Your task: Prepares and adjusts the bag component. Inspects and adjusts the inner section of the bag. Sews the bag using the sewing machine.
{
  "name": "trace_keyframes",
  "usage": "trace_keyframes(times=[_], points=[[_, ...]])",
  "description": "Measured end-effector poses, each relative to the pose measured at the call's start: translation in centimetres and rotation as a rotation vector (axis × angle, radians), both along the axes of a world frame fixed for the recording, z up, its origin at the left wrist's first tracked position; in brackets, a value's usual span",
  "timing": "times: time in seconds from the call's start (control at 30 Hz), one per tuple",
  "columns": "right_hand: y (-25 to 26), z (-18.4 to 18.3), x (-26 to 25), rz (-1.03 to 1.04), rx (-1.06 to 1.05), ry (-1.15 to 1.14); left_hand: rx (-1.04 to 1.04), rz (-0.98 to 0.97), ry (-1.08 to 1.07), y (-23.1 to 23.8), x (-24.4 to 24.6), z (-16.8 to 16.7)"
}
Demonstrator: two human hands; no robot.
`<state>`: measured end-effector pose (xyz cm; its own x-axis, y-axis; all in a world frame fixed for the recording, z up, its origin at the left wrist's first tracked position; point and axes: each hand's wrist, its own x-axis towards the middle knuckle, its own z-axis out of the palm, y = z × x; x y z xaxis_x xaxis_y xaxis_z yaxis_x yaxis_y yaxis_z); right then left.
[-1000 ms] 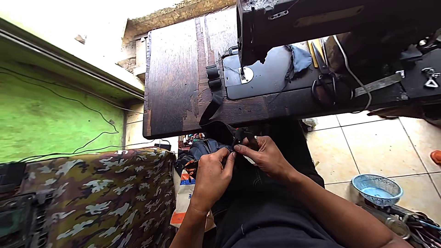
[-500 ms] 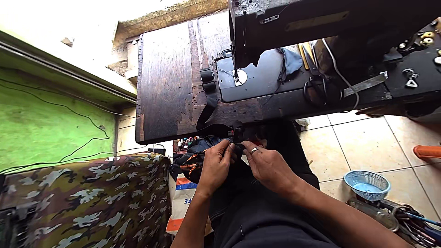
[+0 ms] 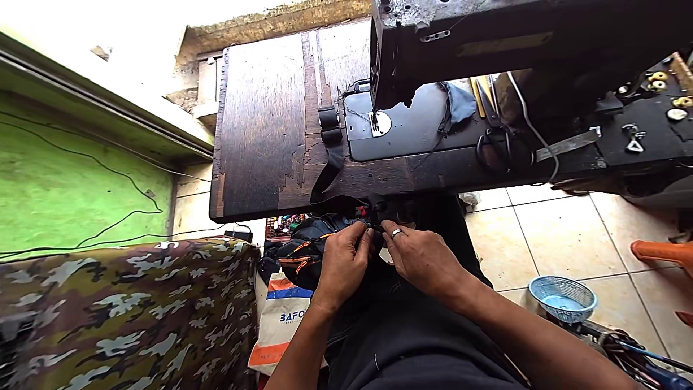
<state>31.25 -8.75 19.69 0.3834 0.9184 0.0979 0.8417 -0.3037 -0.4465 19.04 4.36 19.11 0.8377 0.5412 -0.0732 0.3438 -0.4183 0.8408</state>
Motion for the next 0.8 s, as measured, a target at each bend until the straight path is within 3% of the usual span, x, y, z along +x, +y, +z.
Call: trace_keyframes(times=[0.2,0.37,0.47,0.53,0.67,0.8], points=[[0.0,1.8,0.7,0.087,-0.203,-0.019,0.072,-0.01,-0.069,-0.5,-0.1,-1.1],[0.9,3.9,2.1,0.173,-0.529,0.221,0.139,-0.005,-0.109,-1.1,-0.1,-1.7],[0.5,4.4,1.7,0.146,-0.612,0.21,0.203,-0.004,-0.151,-1.6,0.0,-2.0],[0.4,3.9,1.3,0.086,-0.575,0.157,0.229,-0.006,-0.155,-1.8,0.1,-2.2],[-0.3,0.3,1.0,0.02,-0.237,-0.027,0.186,0.006,-0.096,-1.8,0.0,-2.1],[-0.2,1.1,2.7,0.122,-0.328,0.266,0.135,0.009,-0.063,-1.6,-0.5,-2.0]])
